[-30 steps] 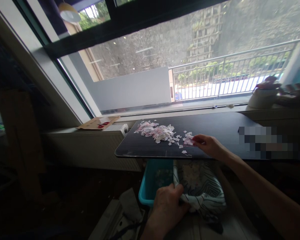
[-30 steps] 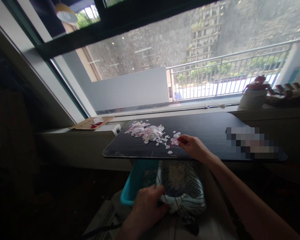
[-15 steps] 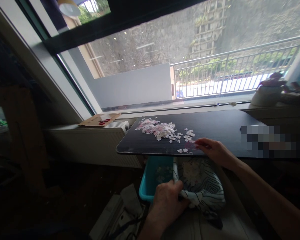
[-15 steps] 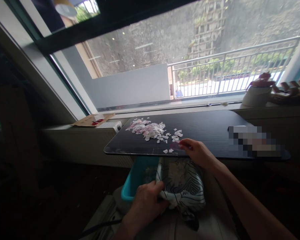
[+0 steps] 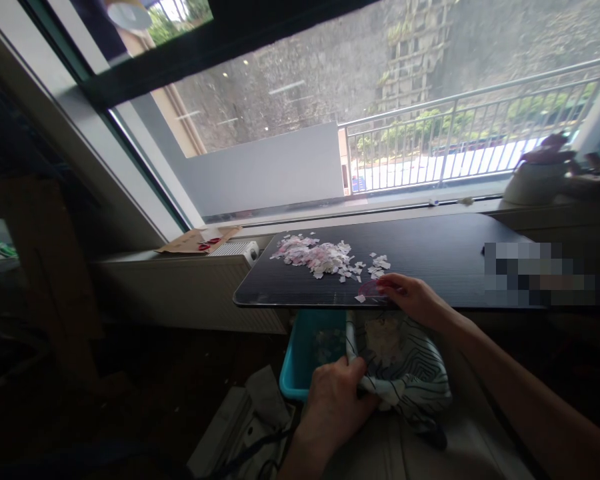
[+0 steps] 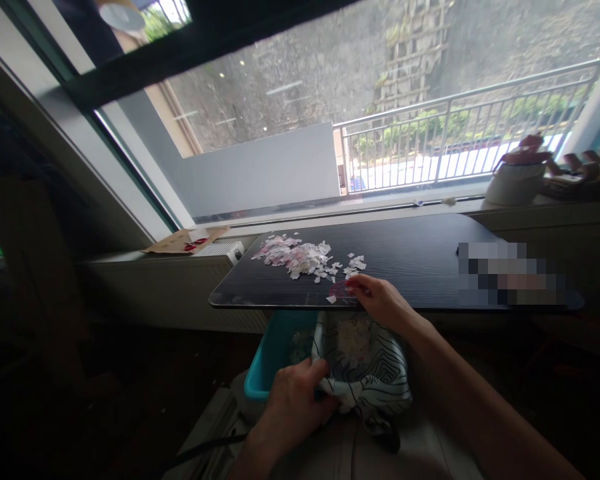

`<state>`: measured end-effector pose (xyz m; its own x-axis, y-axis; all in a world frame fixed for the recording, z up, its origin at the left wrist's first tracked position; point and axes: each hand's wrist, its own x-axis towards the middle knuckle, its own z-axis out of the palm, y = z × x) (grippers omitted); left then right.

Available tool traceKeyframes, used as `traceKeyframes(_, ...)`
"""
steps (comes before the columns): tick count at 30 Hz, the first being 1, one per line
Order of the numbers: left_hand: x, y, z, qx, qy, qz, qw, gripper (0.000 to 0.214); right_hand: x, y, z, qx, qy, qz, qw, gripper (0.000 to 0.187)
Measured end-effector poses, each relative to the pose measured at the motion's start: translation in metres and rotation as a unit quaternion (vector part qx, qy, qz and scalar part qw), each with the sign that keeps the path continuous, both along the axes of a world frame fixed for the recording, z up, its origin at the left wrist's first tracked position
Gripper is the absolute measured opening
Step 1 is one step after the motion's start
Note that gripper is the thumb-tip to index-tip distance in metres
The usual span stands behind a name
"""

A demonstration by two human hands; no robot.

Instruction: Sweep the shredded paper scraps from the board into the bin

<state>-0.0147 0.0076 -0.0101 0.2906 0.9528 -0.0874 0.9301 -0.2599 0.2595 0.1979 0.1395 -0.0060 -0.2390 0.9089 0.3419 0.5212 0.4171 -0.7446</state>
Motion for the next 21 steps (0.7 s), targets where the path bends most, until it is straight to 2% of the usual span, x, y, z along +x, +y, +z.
traceKeyframes(5,0.000,0.000,-0.002,0.011,0.006,-0.003,1.000,0.019,0.011,-0.002,0.000,-0.023,0.016,0.016,0.999,0.026)
traceKeyframes(10,0.000,0.000,-0.004,0.023,0.005,-0.012,1.000,0.018,0.005,0.015,0.000,0.014,0.086,-0.028,0.996,0.034)
traceKeyframes(16,-0.001,0.001,-0.005,0.031,0.018,-0.017,0.999,0.020,-0.013,0.035,-0.015,0.066,0.143,-0.115,0.981,0.035)
traceKeyframes(21,-0.001,0.001,-0.008,0.041,0.013,-0.018,0.999,0.018,-0.014,0.037,-0.019,0.073,0.142,-0.106,0.981,0.033)
